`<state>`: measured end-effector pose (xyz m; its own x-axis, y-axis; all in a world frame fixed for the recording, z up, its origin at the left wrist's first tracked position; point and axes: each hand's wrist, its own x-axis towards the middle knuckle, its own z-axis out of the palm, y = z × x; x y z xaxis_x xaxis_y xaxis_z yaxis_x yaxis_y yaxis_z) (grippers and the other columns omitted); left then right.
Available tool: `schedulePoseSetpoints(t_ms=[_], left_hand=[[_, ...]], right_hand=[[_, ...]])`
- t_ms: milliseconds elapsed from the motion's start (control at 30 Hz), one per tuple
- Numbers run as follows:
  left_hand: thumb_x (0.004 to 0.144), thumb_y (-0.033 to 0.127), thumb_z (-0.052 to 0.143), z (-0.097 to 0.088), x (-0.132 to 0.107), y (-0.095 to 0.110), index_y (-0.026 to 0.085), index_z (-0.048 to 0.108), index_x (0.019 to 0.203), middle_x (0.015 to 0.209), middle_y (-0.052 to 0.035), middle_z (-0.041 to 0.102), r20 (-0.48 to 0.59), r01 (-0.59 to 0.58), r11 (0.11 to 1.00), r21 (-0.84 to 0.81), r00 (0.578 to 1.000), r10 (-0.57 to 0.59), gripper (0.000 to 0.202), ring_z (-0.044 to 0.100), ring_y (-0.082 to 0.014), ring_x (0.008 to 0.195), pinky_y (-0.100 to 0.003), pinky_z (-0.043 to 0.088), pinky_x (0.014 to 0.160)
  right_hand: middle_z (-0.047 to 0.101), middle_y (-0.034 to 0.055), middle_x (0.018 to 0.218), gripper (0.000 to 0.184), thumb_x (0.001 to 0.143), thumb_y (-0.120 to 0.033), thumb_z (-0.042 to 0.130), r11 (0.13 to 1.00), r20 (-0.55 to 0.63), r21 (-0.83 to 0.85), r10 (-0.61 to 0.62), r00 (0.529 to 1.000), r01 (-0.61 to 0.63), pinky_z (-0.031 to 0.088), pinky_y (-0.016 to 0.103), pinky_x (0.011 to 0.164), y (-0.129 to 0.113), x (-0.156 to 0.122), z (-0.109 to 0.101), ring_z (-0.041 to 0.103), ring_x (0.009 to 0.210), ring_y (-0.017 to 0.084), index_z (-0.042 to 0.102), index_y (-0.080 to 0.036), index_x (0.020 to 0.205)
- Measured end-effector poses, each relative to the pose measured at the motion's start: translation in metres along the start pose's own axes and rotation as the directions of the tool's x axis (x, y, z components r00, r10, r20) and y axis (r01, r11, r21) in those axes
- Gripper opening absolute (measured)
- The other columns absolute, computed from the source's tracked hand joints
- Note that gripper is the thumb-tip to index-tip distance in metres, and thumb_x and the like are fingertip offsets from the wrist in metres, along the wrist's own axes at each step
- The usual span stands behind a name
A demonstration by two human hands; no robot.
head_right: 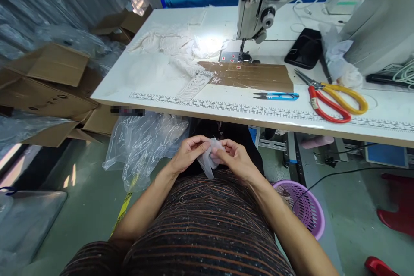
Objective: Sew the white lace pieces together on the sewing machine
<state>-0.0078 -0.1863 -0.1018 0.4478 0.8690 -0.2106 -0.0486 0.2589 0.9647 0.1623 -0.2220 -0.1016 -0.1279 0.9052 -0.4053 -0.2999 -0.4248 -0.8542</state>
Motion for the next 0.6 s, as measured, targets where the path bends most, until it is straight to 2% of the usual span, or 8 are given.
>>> schedulePoseSetpoints(t_ms=[67, 167, 267, 333, 433, 500, 600], left_hand=[[0.082, 0.044, 0.07, -0.004, 0.002, 0.002, 0.015, 0.069, 0.084, 0.077, -0.0004, 0.064, 0.028, -0.008, 1.0, 0.009, 1.0, 0.008, 0.029, 0.056, -0.01, 0.068, -0.021, 0.044, 0.065], [0.082, 0.048, 0.069, -0.006, 0.005, 0.001, 0.015, 0.067, 0.084, 0.077, -0.0012, 0.064, -0.023, -0.017, 1.0, -0.02, 1.0, 0.017, 0.033, 0.058, -0.0111, 0.07, -0.022, 0.046, 0.068], [0.084, 0.059, 0.06, -0.005, 0.006, -0.001, 0.015, 0.067, 0.09, 0.074, -0.0024, 0.064, -0.043, 0.025, 0.996, -0.081, 0.999, -0.029, 0.044, 0.058, -0.0121, 0.064, -0.023, 0.046, 0.062], [0.081, 0.062, 0.062, -0.002, 0.006, 0.0, 0.015, 0.067, 0.095, 0.071, -0.0021, 0.063, -0.019, 0.043, 0.998, -0.049, 0.999, -0.044, 0.049, 0.057, -0.012, 0.061, -0.022, 0.045, 0.058], [0.074, 0.051, 0.075, 0.002, 0.005, 0.004, 0.015, 0.069, 0.091, 0.073, -0.0024, 0.065, -0.033, 0.011, 0.999, 0.05, 0.999, -0.009, 0.04, 0.057, -0.0114, 0.062, -0.021, 0.043, 0.057], [0.076, 0.046, 0.075, 0.003, 0.005, 0.006, 0.014, 0.07, 0.085, 0.074, -0.0034, 0.065, -0.04, -0.009, 0.996, 0.089, 0.999, 0.013, 0.033, 0.056, -0.0108, 0.062, -0.021, 0.042, 0.055], [0.08, 0.043, 0.071, 0.002, 0.005, 0.011, 0.013, 0.071, 0.082, 0.069, -0.0027, 0.063, 0.013, -0.005, 0.987, 0.158, 1.0, 0.003, 0.03, 0.051, -0.0085, 0.057, -0.019, 0.038, 0.051]], right_hand=[[0.067, 0.0004, 0.071, 0.036, 0.066, -0.049, 0.081, 1.0, -0.02, -0.002, -0.009, 1.0, 0.009, 0.054, 0.028, 0.064, 0.0, 0.0, -0.003, 0.063, 0.064, 0.013, 0.066, -0.018, 0.077], [0.064, -0.0006, 0.064, 0.035, 0.065, -0.048, 0.082, 0.997, -0.035, -0.051, -0.054, 0.998, 0.052, 0.05, 0.026, 0.058, 0.0, 0.001, -0.003, 0.06, 0.06, 0.013, 0.066, -0.018, 0.075], [0.064, 0.0005, 0.065, 0.037, 0.065, -0.052, 0.081, 0.986, -0.068, -0.114, -0.129, 0.989, 0.121, 0.049, 0.028, 0.058, 0.001, 0.002, 0.001, 0.059, 0.059, 0.014, 0.065, -0.019, 0.073], [0.064, 0.0008, 0.065, 0.038, 0.066, -0.053, 0.079, 0.971, -0.087, -0.153, -0.197, 0.977, 0.182, 0.048, 0.027, 0.058, 0.002, 0.001, 0.003, 0.058, 0.06, 0.014, 0.063, -0.019, 0.072], [0.062, 0.0008, 0.066, 0.036, 0.07, -0.053, 0.077, 0.953, -0.077, -0.197, -0.249, 0.966, 0.23, 0.046, 0.026, 0.058, 0.003, -0.001, 0.003, 0.055, 0.061, 0.013, 0.063, -0.019, 0.075], [0.063, 0.0009, 0.069, 0.036, 0.071, -0.052, 0.076, 0.951, -0.062, -0.207, -0.246, 0.967, 0.229, 0.047, 0.026, 0.06, 0.001, -0.001, 0.001, 0.055, 0.064, 0.013, 0.063, -0.02, 0.079], [0.065, 0.001, 0.075, 0.039, 0.066, -0.051, 0.08, 0.966, -0.043, -0.19, -0.187, 0.981, 0.175, 0.048, 0.027, 0.064, -0.008, 0.003, -0.003, 0.058, 0.069, 0.013, 0.066, -0.02, 0.085]])
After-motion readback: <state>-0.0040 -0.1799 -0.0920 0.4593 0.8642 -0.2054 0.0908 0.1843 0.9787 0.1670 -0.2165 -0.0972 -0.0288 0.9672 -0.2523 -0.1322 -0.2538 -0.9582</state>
